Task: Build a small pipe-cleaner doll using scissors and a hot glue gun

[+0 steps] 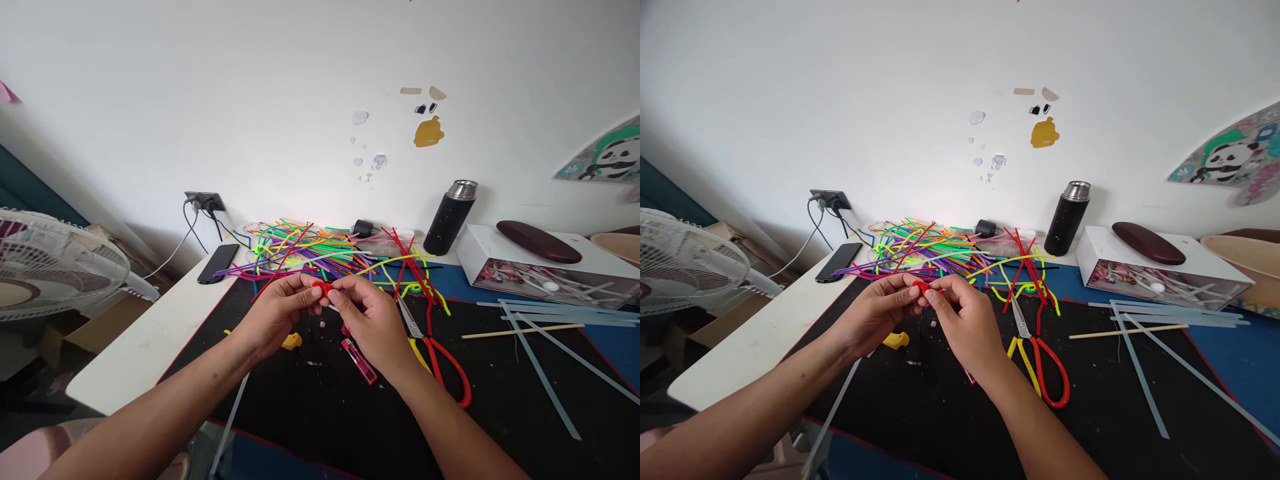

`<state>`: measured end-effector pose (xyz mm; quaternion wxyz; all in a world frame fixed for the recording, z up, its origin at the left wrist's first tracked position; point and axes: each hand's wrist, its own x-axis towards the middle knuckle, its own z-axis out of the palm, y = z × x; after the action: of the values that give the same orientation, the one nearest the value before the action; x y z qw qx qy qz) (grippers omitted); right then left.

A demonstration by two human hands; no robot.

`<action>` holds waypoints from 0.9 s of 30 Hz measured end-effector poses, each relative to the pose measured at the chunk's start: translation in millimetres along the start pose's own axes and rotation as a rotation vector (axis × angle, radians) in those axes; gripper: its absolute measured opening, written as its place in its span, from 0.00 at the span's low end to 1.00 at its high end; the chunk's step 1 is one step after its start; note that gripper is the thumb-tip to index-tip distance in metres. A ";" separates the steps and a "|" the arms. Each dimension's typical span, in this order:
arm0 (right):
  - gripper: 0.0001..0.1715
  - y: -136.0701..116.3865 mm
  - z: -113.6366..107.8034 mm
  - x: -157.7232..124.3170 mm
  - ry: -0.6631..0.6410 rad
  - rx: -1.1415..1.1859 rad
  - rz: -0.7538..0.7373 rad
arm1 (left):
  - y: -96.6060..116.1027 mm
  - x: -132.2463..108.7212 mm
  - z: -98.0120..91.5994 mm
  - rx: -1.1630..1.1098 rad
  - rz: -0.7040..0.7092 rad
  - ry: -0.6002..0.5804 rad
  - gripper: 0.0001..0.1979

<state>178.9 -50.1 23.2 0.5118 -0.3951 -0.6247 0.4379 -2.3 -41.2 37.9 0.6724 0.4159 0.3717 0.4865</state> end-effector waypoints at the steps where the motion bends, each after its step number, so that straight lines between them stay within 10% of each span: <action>1: 0.13 0.3 -0.2 0.1 -0.004 -0.002 0.003 | 0.3 0.3 -2.2 0.038 -0.003 -0.014 0.16; 13: 0.15 0.5 -1.8 2.1 -0.024 -0.036 0.034 | 18.4 2.0 -17.7 0.550 0.028 -0.125 0.14; 27: 0.15 0.7 -3.1 2.9 -0.006 -0.107 0.018 | -11.1 26.5 -8.0 1.648 0.058 -0.567 0.02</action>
<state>181.5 -46.7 23.6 0.4842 -0.4262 -0.6450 0.4098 1.0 -16.0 22.1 0.2118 0.8846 0.4133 -0.0425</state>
